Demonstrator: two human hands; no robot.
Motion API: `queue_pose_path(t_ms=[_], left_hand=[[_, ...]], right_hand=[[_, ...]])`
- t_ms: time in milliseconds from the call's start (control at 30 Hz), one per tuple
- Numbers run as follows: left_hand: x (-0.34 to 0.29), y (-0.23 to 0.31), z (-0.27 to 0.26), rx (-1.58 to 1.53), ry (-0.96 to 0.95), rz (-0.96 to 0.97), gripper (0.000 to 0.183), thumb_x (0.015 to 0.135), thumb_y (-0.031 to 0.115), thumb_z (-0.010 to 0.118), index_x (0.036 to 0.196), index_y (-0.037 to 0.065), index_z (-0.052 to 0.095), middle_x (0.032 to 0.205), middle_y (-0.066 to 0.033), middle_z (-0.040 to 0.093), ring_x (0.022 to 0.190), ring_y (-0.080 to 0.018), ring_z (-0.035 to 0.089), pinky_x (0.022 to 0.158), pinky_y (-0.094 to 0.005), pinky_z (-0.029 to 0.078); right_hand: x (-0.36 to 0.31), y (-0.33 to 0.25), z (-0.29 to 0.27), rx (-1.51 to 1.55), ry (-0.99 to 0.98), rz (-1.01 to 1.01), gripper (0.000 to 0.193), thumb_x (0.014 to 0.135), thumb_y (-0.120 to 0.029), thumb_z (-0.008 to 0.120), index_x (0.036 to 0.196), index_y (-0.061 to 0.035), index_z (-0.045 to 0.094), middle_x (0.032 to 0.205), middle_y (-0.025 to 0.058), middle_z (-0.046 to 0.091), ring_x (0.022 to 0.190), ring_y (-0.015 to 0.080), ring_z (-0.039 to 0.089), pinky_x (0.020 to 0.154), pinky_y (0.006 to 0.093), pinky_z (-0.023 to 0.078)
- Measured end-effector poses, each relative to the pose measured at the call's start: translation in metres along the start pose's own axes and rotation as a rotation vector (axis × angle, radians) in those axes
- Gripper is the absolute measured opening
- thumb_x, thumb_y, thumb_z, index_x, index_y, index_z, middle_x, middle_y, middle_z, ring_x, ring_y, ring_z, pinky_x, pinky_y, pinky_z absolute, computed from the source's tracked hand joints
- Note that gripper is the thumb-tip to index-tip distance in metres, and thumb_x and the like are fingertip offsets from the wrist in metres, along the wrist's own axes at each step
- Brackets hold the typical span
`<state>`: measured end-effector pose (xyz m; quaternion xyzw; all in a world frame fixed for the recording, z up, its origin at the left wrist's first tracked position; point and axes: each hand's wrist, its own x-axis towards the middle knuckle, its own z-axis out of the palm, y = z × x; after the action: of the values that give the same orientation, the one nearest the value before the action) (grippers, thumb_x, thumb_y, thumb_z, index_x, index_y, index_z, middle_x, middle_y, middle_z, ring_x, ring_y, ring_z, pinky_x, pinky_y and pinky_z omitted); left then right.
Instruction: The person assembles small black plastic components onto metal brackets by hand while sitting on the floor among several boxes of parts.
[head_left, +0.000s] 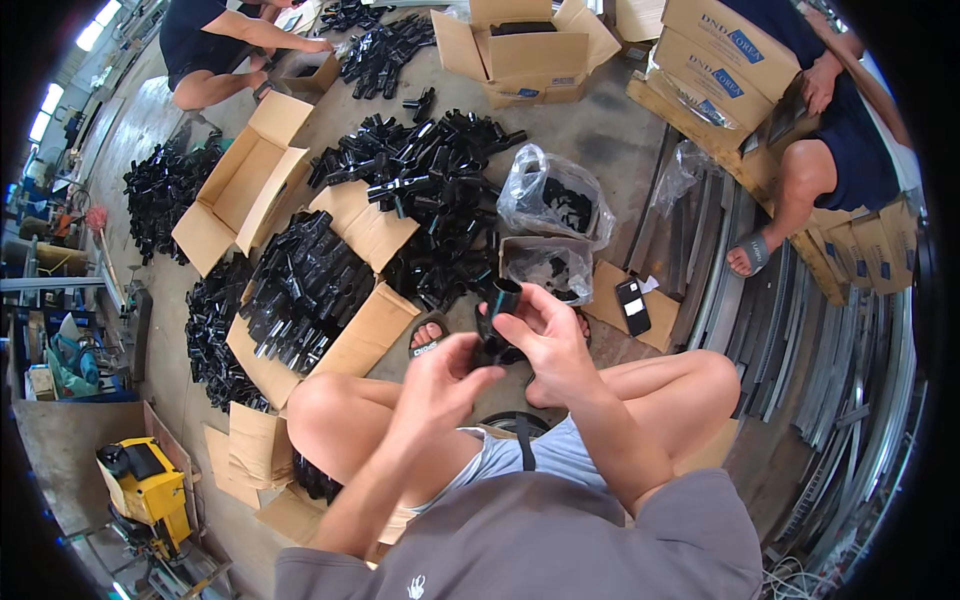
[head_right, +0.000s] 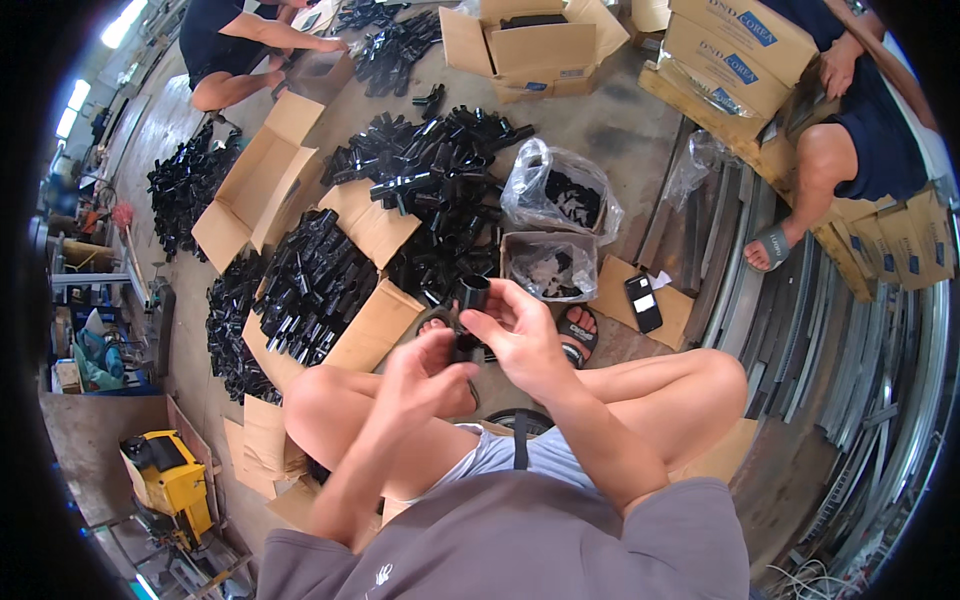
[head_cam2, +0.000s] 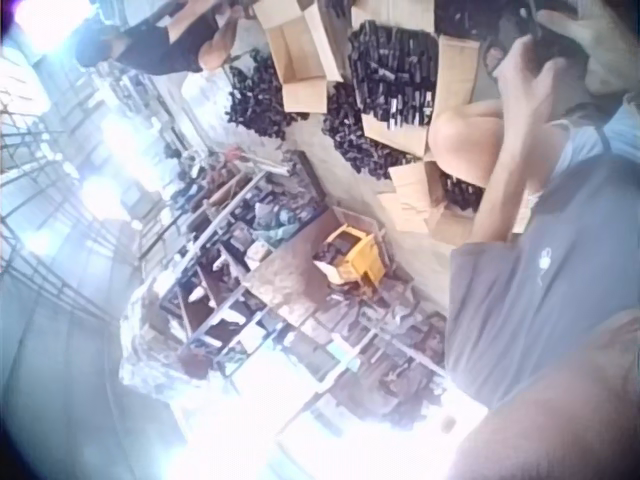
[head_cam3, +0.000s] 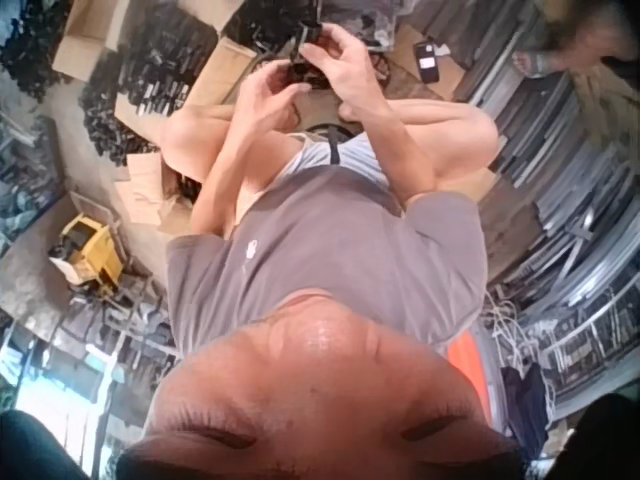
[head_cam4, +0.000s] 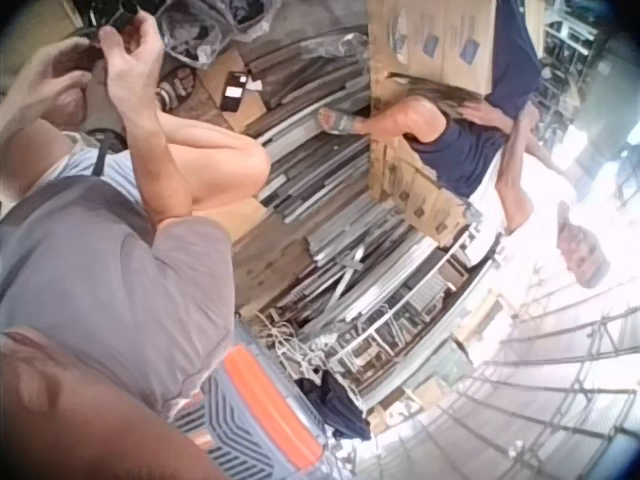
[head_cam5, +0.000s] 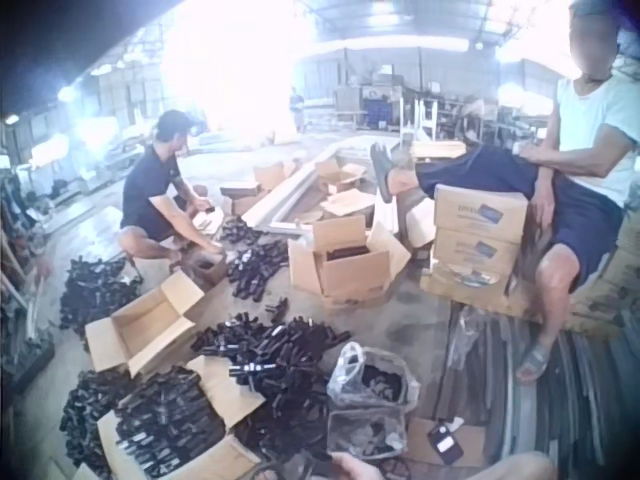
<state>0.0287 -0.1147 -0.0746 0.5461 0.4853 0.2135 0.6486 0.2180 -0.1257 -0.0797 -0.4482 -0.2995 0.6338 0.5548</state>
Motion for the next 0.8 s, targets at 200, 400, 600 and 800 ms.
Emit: queue_pose_path(t_ms=[200,400,600,800], left_hand=[[0.034,0.049,-0.037,0.188,0.018,0.206,0.041,0.086,0.007,0.082,0.12,-0.008,0.065,0.097,-0.0125,0.076,0.088,-0.0142,0.072,0.078,-0.0324,0.057],[0.054,0.081,-0.063,0.425,0.065,0.121,0.041,0.086,-0.011,0.074,0.125,-0.014,0.061,0.111,-0.0109,0.073,0.103,-0.0115,0.067,0.093,-0.0288,0.055],[0.072,0.096,-0.075,0.729,0.228,0.232,0.04,0.078,0.007,0.083,0.114,-0.004,0.07,0.09,-0.0242,0.073,0.083,-0.0372,0.074,0.074,-0.0369,0.056],[0.092,0.066,-0.085,0.909,0.108,0.278,0.036,0.078,0.01,0.082,0.111,0.002,0.071,0.08,-0.0211,0.071,0.077,-0.0392,0.071,0.069,-0.0459,0.056]], right_hand=[[0.039,-0.024,0.023,0.144,0.012,-0.164,0.033,0.099,-0.008,0.073,0.127,0.0023,0.059,0.117,0.0072,0.071,0.108,0.0115,0.065,0.099,0.0284,0.052],[0.105,-0.022,-0.026,0.121,-0.156,-0.333,0.052,0.105,-0.026,0.066,0.149,-0.0028,0.048,0.134,0.0119,0.065,0.12,0.02,0.064,0.096,0.0342,0.056],[0.24,0.07,-0.288,-1.022,0.71,0.043,0.025,0.096,-0.021,0.07,0.114,-0.0047,0.077,0.099,0.0119,0.078,0.095,0.0194,0.074,0.084,0.0349,0.058],[0.295,0.103,-0.265,-1.262,0.631,0.092,0.026,0.091,-0.02,0.071,0.114,-0.0113,0.078,0.107,0.0161,0.078,0.106,0.0337,0.073,0.095,0.0435,0.055]])
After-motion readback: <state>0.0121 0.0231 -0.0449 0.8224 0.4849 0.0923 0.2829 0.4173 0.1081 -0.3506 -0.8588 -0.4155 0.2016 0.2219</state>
